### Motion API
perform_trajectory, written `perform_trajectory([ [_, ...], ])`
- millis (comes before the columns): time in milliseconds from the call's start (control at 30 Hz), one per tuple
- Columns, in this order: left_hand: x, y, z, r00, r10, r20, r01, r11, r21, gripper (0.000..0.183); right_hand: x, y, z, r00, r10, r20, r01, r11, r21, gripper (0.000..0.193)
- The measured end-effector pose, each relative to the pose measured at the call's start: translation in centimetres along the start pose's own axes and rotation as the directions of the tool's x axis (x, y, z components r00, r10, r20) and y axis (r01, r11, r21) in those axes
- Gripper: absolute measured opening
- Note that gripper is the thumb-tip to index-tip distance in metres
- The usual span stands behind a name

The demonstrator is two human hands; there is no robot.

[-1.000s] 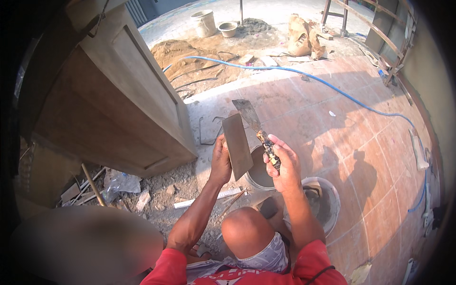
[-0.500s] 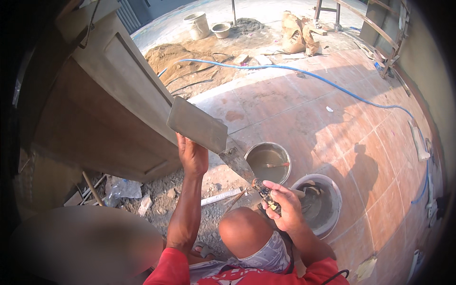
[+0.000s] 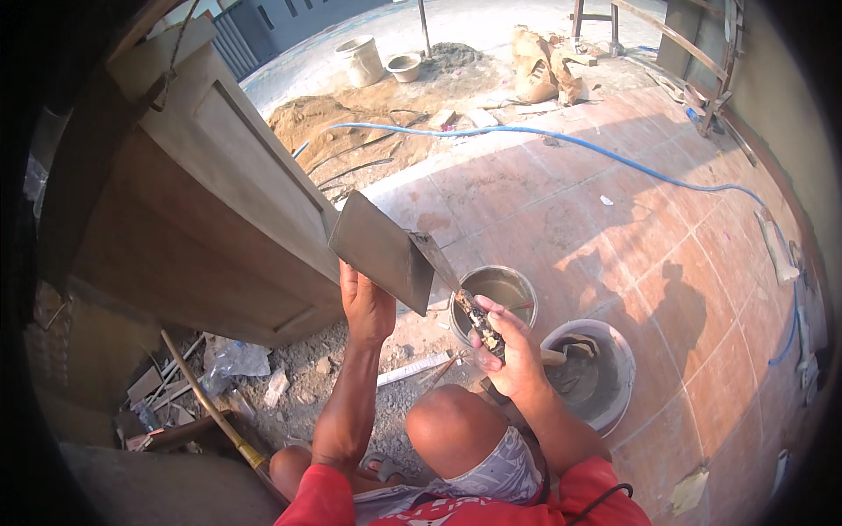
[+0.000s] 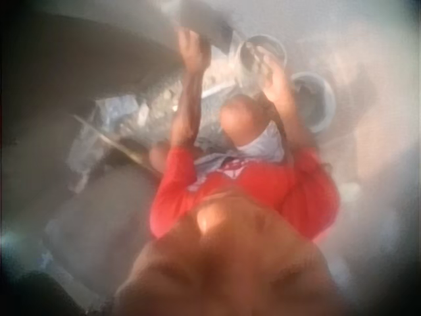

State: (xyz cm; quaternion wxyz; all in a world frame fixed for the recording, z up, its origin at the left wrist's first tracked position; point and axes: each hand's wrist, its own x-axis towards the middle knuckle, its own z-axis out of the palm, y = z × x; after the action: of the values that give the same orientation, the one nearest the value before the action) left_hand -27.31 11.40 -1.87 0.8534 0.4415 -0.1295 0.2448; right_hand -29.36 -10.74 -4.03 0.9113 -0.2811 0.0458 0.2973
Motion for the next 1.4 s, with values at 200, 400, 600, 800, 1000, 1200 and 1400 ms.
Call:
perform_trajectory([
  [200,-0.5,-1.0,-2.1,0.860,-0.484,-0.163,0.406,0.841,-0.358,0.036,0.1,-3.2,0.4,0.918,-0.377,0.120,0.386,0.790,-0.477,0.051],
  [400,-2.6,-3.1,-1.6,0.735,-0.677,0.028,0.568,0.594,-0.569,0.034,2.7,-4.3,-3.3,0.642,-0.619,0.453,0.650,0.127,-0.749,0.045],
  [600,-3.1,-3.2,0.1,0.691,-0.716,0.101,0.573,0.458,-0.680,0.035,4.2,-4.3,-4.2,0.391,-0.488,0.781,0.662,-0.440,-0.607,0.057],
  [800,-2.6,-2.7,-0.1,0.707,-0.700,0.100,0.570,0.480,-0.667,0.035,2.1,-4.0,-6.1,0.413,-0.474,0.778,0.591,-0.510,-0.625,0.061],
  [1000,-2.5,-2.9,-0.6,0.724,-0.673,0.152,0.572,0.463,-0.677,0.037,-0.6,-4.4,-7.4,0.497,-0.458,0.737,0.522,-0.520,-0.676,0.060],
  [1200,-1.7,-3.2,-1.7,0.742,-0.666,-0.081,0.555,0.677,-0.483,0.034,-4.3,-6.0,-6.7,0.685,-0.503,0.527,0.324,-0.438,-0.839,0.043],
  [1400,-2.6,-4.5,-0.5,0.856,-0.463,-0.228,0.462,0.885,-0.061,0.038,-8.0,-5.4,-3.0,0.750,-0.409,0.521,0.369,-0.394,-0.842,0.041],
])
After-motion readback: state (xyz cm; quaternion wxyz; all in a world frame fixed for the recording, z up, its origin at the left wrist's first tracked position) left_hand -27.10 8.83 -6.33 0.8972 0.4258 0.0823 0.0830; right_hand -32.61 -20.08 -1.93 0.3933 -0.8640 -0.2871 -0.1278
